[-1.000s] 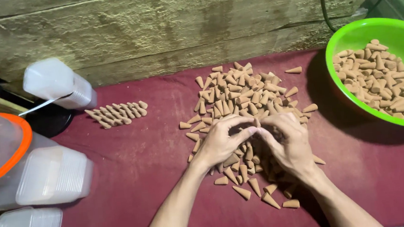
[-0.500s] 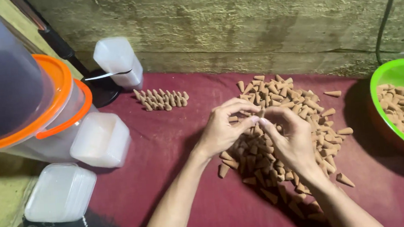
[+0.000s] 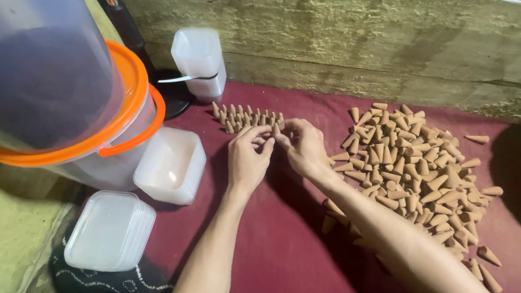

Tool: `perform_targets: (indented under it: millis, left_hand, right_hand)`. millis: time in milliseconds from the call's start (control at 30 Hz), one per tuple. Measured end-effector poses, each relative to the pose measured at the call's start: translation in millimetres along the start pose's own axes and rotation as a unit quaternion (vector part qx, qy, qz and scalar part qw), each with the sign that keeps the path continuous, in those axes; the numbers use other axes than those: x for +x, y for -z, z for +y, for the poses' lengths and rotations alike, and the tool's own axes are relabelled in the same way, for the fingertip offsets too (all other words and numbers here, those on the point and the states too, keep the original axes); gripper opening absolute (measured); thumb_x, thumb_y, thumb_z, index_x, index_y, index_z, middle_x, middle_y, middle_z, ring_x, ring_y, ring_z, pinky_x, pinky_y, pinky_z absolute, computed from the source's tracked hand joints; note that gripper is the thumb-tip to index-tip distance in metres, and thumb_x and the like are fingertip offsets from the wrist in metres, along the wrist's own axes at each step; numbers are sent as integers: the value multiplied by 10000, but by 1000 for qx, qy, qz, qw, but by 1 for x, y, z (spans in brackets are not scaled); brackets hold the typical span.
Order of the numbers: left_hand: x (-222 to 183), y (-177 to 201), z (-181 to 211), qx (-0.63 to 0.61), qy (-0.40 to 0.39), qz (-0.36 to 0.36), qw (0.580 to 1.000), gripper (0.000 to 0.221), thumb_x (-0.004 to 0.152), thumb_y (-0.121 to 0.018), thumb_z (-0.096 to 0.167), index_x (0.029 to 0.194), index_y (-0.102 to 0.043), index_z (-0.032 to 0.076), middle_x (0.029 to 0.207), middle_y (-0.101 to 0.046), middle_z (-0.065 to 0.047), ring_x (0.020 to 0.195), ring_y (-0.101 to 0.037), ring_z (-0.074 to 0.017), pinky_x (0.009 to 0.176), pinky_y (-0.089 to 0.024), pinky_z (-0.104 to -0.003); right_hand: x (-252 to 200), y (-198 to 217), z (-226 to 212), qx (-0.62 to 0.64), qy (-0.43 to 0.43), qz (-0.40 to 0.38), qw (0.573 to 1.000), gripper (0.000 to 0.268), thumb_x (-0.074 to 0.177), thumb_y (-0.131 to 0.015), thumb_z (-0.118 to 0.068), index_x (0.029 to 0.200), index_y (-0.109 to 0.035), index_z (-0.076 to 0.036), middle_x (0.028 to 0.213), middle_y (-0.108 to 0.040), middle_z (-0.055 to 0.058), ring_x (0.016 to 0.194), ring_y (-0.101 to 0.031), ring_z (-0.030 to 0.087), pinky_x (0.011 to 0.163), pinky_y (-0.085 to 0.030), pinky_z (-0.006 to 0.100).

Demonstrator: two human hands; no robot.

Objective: Arranging incense cones from a pile into organized rows on a work surface.

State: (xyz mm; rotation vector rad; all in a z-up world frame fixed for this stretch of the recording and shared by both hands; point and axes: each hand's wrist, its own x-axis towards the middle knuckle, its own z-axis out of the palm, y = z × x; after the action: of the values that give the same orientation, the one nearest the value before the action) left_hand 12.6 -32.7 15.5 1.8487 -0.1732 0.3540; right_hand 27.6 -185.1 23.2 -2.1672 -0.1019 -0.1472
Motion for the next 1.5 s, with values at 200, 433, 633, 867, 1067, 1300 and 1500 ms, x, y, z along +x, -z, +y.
perform_targets:
  millis: [200, 433, 633, 867, 1067, 1300, 1500]
  left_hand:
    - [-8, 7, 3, 131, 75, -6, 989, 299, 828, -736, 97, 1125, -755, 70, 988, -748, -100, 868, -765, -272, 755, -636, -399]
    - [-3, -3, -20, 163, 120, 1, 979, 275, 841, -718, 119, 1111, -764, 102, 943, -738, -56, 884, -762, -262, 762, -637, -413]
    - [-3, -2, -16, 168, 128, 4, 977, 280, 847, -703, 115, 1122, -759, 110, 926, -725, -48, 891, -755, -265, 784, -634, -428]
    - [-4, -2, -14, 173, 118, 2, 978, 283, 850, -686, 107, 1124, -754, 101, 917, -708, -57, 914, -744, -284, 799, -629, -439]
    - [-1, -3, -17, 174, 121, -3, 977, 285, 852, -681, 116, 1128, -752, 108, 924, -706, -57, 929, -741, -280, 813, -624, -437]
    - [-3, -4, -18, 183, 115, -10, 976, 280, 854, -679, 112, 1124, -753, 121, 923, -699, -44, 912, -740, -275, 800, -625, -424]
    - [-1, -5, -23, 174, 123, -8, 977, 276, 857, -675, 94, 1123, -749, 102, 933, -705, -59, 911, -741, -277, 801, -621, -418]
  right_hand:
    - [3, -39, 10, -35, 3, 50, 998, 186, 843, -824, -153, 1023, -780, -137, 916, -728, 97, 900, -739, 306, 767, -602, 417]
    - [0, -60, 16, -36, 13, 125, 991, 147, 842, -819, -115, 985, -788, -117, 861, -722, 112, 852, -721, 321, 737, -585, 416]
    - [2, -71, 19, -40, 15, 158, 987, 151, 830, -825, -118, 976, -791, -144, 832, -710, 103, 851, -702, 310, 741, -578, 411]
    - [3, -74, 19, -42, -3, 165, 985, 150, 836, -822, -147, 979, -789, -175, 826, -704, 77, 832, -694, 280, 735, -568, 396]
    - [3, -76, 19, -54, -12, 167, 984, 142, 846, -807, -154, 978, -787, -202, 814, -703, 60, 824, -693, 271, 732, -565, 398]
    - [4, -75, 25, -51, 1, 168, 985, 146, 839, -804, -128, 975, -784, -177, 818, -709, 64, 833, -685, 273, 745, -564, 393]
    - [3, -74, 22, -67, -4, 166, 984, 137, 841, -810, -185, 975, -790, -206, 824, -713, 43, 844, -679, 255, 755, -562, 395]
